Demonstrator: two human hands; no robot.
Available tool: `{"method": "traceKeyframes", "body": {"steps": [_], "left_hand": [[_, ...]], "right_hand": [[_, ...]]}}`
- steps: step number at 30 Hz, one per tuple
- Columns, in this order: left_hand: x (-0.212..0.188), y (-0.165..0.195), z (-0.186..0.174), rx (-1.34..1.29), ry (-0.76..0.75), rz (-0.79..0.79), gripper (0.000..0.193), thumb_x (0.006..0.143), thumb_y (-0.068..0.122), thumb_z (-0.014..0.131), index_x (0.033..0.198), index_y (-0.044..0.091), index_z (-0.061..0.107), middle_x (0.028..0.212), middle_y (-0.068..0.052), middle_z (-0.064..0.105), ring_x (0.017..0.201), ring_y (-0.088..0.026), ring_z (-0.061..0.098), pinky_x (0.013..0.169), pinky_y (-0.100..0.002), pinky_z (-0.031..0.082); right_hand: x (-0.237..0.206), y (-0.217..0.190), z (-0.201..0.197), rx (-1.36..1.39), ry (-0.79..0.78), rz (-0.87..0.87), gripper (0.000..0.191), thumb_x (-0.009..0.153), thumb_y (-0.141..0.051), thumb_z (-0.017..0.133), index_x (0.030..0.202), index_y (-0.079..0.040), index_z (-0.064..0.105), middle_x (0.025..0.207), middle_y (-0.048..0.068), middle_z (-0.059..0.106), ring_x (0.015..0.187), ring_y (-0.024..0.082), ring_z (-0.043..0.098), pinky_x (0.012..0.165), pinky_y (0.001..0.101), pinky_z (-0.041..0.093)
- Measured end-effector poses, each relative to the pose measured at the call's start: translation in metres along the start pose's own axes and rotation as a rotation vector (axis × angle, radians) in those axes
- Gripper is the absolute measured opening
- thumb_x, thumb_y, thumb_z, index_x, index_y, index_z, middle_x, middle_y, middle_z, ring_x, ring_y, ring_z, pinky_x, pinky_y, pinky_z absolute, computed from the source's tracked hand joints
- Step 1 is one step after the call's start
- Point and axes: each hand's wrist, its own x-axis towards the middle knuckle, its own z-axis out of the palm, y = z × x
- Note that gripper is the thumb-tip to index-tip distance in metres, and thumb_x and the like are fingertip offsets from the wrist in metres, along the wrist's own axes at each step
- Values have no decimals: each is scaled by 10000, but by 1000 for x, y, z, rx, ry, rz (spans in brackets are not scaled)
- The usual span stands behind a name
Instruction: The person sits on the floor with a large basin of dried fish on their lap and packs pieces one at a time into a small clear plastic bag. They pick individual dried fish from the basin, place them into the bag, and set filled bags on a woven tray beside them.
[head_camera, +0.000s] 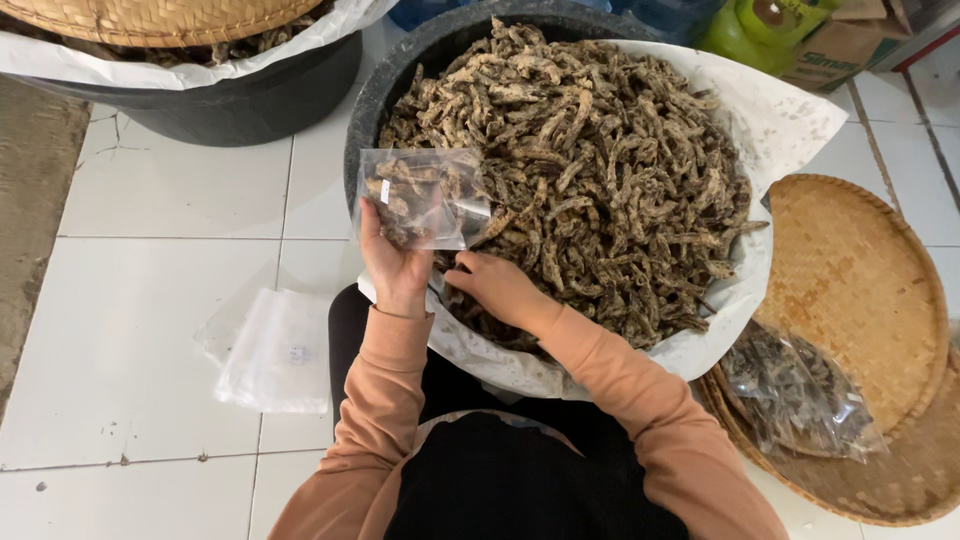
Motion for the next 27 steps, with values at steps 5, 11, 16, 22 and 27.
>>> {"method": "traceKeyframes", "body": {"steps": [5, 11, 16, 22, 27], "left_hand": [[5, -15, -2, -82, -11, -33, 492, 1082, 382, 489, 1416, 23, 532, 1421, -186, 594, 1333, -397, 536, 1158, -599, 438], [2, -50, 4, -154, 10, -88, 510, 1074, 380, 479, 1468, 57, 464, 1482, -195, 515, 1369, -413, 496, 1169, -630, 411], [-8, -72, 12, -142, 57, -106, 486, 1079, 370, 459, 1456, 65, 444, 1487, -200, 496, 1396, -423, 464, 1164, -697, 382], [-13, -65, 11, -96, -15, -97, 508, 1067, 420, 397, 1441, 86, 480, 1475, -204, 513, 1391, -446, 456, 1152, -679, 375], [-14, -79, -2, 50, 36, -25, 480, 1089, 420, 406, 1402, 71, 508, 1399, -165, 563, 1326, -378, 529, 1137, -626, 440]], "right_hand": [[-20, 27, -90, 565, 426, 269, 257, 868, 28, 797, 1094, -25, 686, 1155, 113, 714, 962, 213, 733, 829, 291, 623], [-54, 12, -145, 1285, 1217, 183, 312, 951, 130, 714, 1207, -32, 640, 1286, 134, 701, 1051, 193, 717, 926, 306, 623], [-40, 17, -105, 1794, 933, 211, 304, 974, 140, 659, 1243, -1, 634, 1164, 192, 683, 993, 247, 733, 845, 320, 608], [-39, 15, -86, 1160, 963, 353, 285, 925, 98, 741, 1165, -1, 624, 1258, 138, 655, 1033, 188, 698, 905, 329, 598], [-27, -6, -100, 195, 755, 394, 277, 885, -30, 809, 1115, -38, 655, 1251, 146, 682, 1039, 238, 725, 900, 345, 594]]}}
